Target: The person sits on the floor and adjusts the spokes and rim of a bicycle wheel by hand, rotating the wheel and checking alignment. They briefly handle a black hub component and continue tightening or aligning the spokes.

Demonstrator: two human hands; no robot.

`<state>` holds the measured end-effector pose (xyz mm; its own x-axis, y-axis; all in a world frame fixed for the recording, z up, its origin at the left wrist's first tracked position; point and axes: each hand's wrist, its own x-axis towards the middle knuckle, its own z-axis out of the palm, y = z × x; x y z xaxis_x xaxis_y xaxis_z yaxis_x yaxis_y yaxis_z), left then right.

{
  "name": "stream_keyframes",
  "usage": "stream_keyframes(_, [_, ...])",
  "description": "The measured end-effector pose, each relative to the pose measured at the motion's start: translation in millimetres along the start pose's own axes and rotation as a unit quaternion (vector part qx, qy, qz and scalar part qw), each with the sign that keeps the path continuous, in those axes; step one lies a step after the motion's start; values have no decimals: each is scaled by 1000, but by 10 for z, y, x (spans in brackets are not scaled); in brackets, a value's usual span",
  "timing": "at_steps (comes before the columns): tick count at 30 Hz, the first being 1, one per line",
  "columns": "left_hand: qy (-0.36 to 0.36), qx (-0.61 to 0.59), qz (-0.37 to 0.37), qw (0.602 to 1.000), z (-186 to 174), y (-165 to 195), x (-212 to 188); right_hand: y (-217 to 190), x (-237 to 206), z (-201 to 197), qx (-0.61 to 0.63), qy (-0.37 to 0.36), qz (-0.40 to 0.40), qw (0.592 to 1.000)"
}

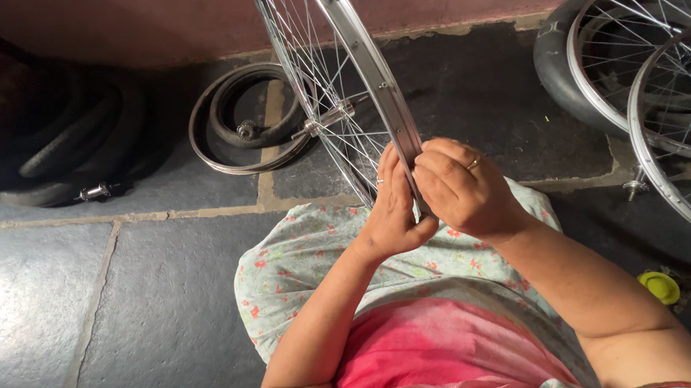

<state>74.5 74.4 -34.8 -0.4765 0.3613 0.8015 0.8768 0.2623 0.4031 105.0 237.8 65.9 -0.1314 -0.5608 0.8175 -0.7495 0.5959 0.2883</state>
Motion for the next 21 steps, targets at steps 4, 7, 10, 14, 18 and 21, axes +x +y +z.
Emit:
stream_keyframes(4, [1,-1,-6,1000,-9,11,3,-21,-23,-14,82,11,68,994])
stream_keyframes(7, [-2,5,-2,1000,-22,16,-3,-20,-52,-8,84,12,56,995])
stream_keyframes(10, [7,0,-1,1000,-17,8,19,-7,-77,26,37,6,35,999])
stream_keyframes(14, [0,-5,-8,1000,-24,31,17,-1,-116,56,85,21,63,994])
stream_keyframes(18, [-4,-6,-10,1000,-43,52,-18,-32,-159,64,166,54,142,974])
stream_keyframes(21, [-7,-12,-16,1000,-35,34,-33,-56,-185,95,132,52,136,981])
